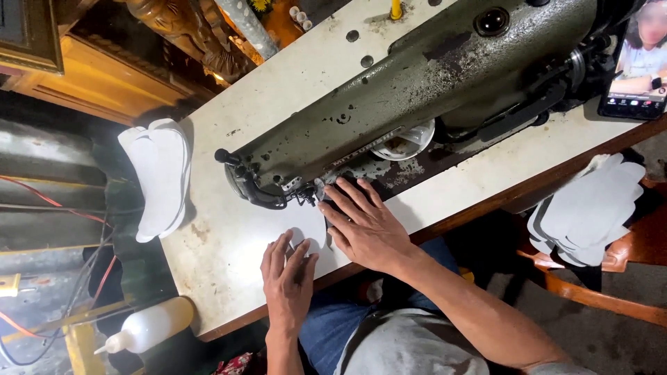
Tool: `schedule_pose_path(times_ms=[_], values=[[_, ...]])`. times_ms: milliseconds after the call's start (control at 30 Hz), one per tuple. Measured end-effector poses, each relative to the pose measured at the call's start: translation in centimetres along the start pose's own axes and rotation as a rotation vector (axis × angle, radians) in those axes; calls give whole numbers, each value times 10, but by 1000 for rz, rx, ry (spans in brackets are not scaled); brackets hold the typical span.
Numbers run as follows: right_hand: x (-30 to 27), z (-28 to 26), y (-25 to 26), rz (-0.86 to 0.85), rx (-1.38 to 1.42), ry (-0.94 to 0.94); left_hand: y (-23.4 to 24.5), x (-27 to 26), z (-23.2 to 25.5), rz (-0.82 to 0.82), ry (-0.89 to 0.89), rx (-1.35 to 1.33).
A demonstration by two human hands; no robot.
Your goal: Sewing white shoe insole components using an industrial sewing machine on a workbench.
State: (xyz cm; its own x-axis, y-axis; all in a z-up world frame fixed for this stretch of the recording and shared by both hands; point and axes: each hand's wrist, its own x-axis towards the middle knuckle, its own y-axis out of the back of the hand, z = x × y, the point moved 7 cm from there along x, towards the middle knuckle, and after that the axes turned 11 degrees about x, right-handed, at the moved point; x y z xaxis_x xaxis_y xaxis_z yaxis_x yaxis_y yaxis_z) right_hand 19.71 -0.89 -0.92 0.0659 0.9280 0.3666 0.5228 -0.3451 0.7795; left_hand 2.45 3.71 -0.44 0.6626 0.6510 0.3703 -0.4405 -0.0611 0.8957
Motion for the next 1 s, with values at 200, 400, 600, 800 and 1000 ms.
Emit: schedule_pose_path(times_ms=[200,400,600,800,1000], values=[[0,0,-1,-1,-12,4,0,4,-5,-5,15,-3],[0,-2,3,21,-16,15,-1,9,-8,-3,-18,-3],[-1,-1,1,20,-11,15,-1,13,-10,-9,5,-8],[-2,0,-1,13,-4,8,-2,16,-13,-9,-2,-3],[-3,1,0,-39,23,-11,2,23,-7,25,-52,8]])
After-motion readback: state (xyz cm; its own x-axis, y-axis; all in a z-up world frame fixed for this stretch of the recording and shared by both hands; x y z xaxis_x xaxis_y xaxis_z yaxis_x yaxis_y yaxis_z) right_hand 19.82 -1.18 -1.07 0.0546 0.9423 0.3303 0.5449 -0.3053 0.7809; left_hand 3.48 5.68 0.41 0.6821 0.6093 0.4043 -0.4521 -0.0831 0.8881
